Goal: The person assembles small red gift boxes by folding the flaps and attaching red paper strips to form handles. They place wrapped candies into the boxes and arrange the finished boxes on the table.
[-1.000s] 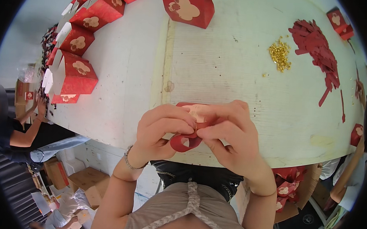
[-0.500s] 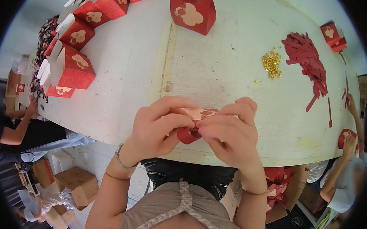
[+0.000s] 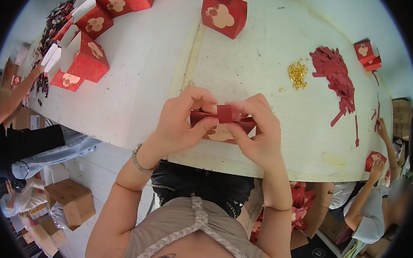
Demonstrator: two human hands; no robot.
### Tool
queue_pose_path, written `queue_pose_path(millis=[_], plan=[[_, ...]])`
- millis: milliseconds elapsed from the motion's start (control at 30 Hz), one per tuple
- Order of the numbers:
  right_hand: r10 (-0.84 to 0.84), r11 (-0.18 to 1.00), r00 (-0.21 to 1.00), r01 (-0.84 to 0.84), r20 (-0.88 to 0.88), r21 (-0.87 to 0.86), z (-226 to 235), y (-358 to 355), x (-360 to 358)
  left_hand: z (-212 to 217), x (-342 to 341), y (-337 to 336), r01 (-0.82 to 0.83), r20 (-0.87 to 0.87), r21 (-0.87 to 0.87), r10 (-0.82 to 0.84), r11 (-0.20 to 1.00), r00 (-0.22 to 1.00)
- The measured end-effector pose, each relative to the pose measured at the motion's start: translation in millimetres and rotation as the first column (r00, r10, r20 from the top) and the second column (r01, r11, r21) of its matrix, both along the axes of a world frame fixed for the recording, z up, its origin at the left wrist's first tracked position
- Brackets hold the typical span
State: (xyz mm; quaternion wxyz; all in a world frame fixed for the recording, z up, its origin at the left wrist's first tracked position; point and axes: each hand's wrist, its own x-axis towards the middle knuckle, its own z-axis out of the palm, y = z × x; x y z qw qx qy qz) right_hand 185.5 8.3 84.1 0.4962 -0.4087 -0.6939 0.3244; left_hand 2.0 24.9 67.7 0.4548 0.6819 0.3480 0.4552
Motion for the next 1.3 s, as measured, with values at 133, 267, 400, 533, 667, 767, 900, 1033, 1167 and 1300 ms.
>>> queue_pose_path(millis=[133, 267, 400, 533, 667, 767, 900, 1033, 1167, 1300], plan=[[0.169, 0.986, 0.985, -0.169, 0.021, 0.007, 9.5, 5.1, 5.4, 6.3, -4.2, 4.7, 0.025, -0.084, 0.009, -0.024, 1.0, 0.996], [-0.133, 0.991, 0.975, 0.137, -0.178, 0.009, -13.5, -0.7, -14.0, -7.0, 4.4, -1.2, -0.075, -0.019, 0.178, 0.079, 0.981, 0.997], [-0.066, 0.998, 0.982, 0.069, -0.179, 0.007, -11.8, -11.2, -13.8, -12.7, 5.9, -3.6, -0.108, 0.017, 0.232, 0.107, 0.967, 0.994], [-0.047, 0.996, 0.987, 0.036, 0.156, 0.076, 4.7, -11.5, 2.1, -6.0, 6.3, -6.8, -0.081, -0.006, 0.25, 0.085, 0.965, 0.996], [0.022, 0.987, 0.998, -0.031, -0.061, -0.16, 3.5, -13.4, 1.1, -16.6, 9.6, -11.1, -0.136, -0.015, 0.267, 0.146, 0.954, 0.989], [-0.026, 0.998, 1.0, 0.027, 0.013, -0.065, -7.8, -19.4, -0.3, -17.8, 7.9, -16.3, -0.139, -0.062, 0.335, 0.169, 0.932, 0.984], [-0.045, 0.984, 0.999, 0.039, -0.028, -0.174, -7.5, -23.6, 1.5, -13.6, 8.3, -10.9, -0.108, -0.004, 0.3, 0.115, 0.948, 0.993], [0.016, 0.992, 0.96, 0.019, 0.278, -0.121, 7.7, 26.7, 12.1, 7.1, -4.9, 33.0, -0.092, -0.108, 0.171, 0.111, 0.981, 0.988], [-0.49, 0.773, 0.825, 0.261, 0.282, 0.579, 1.4, 147.0, -25.3, 12.6, -29.4, 107.0, -0.498, 0.232, 0.228, 0.45, 0.837, 0.862], [-0.444, 0.887, 0.805, 0.332, 0.394, 0.322, -8.0, 223.7, 18.1, 10.3, -74.4, 94.3, -0.461, -0.154, 0.741, 0.792, 0.488, 0.591]])
